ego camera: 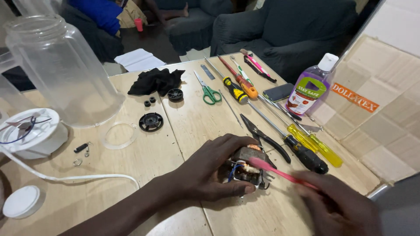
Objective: Repairing and cleaning a small electric motor using various hand tools on a workbench
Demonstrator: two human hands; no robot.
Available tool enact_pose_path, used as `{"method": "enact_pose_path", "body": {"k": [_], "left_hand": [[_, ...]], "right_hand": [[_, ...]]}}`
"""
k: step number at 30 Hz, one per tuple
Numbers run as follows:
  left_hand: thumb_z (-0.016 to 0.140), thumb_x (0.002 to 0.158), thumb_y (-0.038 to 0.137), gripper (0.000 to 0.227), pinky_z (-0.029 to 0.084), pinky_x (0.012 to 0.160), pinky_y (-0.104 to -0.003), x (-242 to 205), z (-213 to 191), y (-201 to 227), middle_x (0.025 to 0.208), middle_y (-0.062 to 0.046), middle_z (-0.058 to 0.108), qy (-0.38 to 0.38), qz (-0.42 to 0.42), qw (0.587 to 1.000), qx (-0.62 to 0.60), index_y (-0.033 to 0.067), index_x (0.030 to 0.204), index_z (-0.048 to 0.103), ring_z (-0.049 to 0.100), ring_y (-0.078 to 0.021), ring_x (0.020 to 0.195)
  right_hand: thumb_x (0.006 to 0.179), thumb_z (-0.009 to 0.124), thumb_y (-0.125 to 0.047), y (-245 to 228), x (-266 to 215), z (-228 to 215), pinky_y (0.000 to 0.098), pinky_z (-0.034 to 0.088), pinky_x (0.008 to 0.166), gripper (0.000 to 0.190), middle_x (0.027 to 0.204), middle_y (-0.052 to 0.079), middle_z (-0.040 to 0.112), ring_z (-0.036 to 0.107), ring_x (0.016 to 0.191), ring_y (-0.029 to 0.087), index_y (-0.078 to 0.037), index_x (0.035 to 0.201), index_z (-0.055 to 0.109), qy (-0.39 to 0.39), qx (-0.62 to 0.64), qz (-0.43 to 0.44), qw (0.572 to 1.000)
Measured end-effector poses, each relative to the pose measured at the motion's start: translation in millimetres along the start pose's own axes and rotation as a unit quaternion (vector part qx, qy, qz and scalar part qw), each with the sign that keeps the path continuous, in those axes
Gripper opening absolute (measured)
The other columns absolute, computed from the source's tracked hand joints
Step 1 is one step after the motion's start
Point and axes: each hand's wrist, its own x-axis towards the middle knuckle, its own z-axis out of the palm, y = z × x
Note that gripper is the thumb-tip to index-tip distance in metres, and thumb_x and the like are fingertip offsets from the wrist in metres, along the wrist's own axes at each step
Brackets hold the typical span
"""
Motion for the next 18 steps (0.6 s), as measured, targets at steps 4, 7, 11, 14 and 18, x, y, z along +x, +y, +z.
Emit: {"method": "enact_pose_path", "body": {"k": [4, 7, 11, 14, 18], "left_hand": [[0.059, 0.088, 0.056, 0.069, 0.048, 0.094, -0.042, 1, 2, 0, 0.131, -0.014, 0.063, -0.004, 0.006, 1.000, -0.012, 0.0103, 0.139, 0.050, 0.065, -0.0334, 0.116], [0.058, 0.087, 0.057, 0.070, 0.047, 0.094, -0.042, 1, -1, 4, 0.133, -0.014, 0.065, -0.007, -0.011, 1.000, -0.005, 0.0115, 0.140, 0.052, 0.065, -0.0332, 0.118], [0.064, 0.082, 0.052, 0.067, 0.045, 0.093, -0.038, -1, -2, 5, 0.129, -0.010, 0.063, -0.015, -0.046, 0.999, -0.011, 0.0174, 0.138, 0.051, 0.063, -0.0294, 0.113], [0.067, 0.080, 0.052, 0.071, 0.048, 0.095, -0.038, 1, -1, 2, 0.130, -0.011, 0.064, -0.009, -0.044, 0.998, -0.034, 0.0133, 0.137, 0.053, 0.064, -0.0284, 0.115], [0.069, 0.080, 0.050, 0.072, 0.046, 0.098, -0.038, 2, -3, 1, 0.131, -0.011, 0.064, -0.017, -0.045, 0.998, -0.030, 0.0144, 0.141, 0.053, 0.063, -0.0293, 0.117]], "right_hand": [[0.079, 0.079, -0.017, -133, 8, 37, 0.0213, 0.058, 0.074, 0.019, 0.093, -0.003, 0.088, 0.078, 0.082, 0.005, -0.017, 0.096, 0.088, 0.259, -0.010, 0.038, 0.965], [0.078, 0.079, -0.016, -127, -7, 19, 0.0203, 0.058, 0.081, 0.018, 0.094, -0.004, 0.088, 0.079, 0.084, 0.004, -0.016, 0.094, 0.088, 0.258, -0.051, 0.008, 0.965], [0.084, 0.065, -0.039, 7, -31, -48, 0.0322, 0.017, 0.038, 0.025, 0.029, -0.002, 0.039, 0.025, 0.035, 0.010, -0.042, 0.096, 0.087, 0.221, -0.248, 0.052, 0.942], [0.086, 0.067, -0.028, 1, -39, -25, 0.0199, 0.037, 0.046, 0.024, 0.073, -0.001, 0.081, 0.054, 0.039, 0.005, -0.021, 0.105, 0.082, 0.300, -0.127, -0.028, 0.945], [0.083, 0.076, -0.010, 24, 20, -1, 0.0189, 0.044, 0.112, 0.060, 0.141, -0.003, 0.081, 0.074, 0.122, 0.005, -0.017, 0.143, 0.068, -0.037, 0.124, 0.130, 0.983]]}}
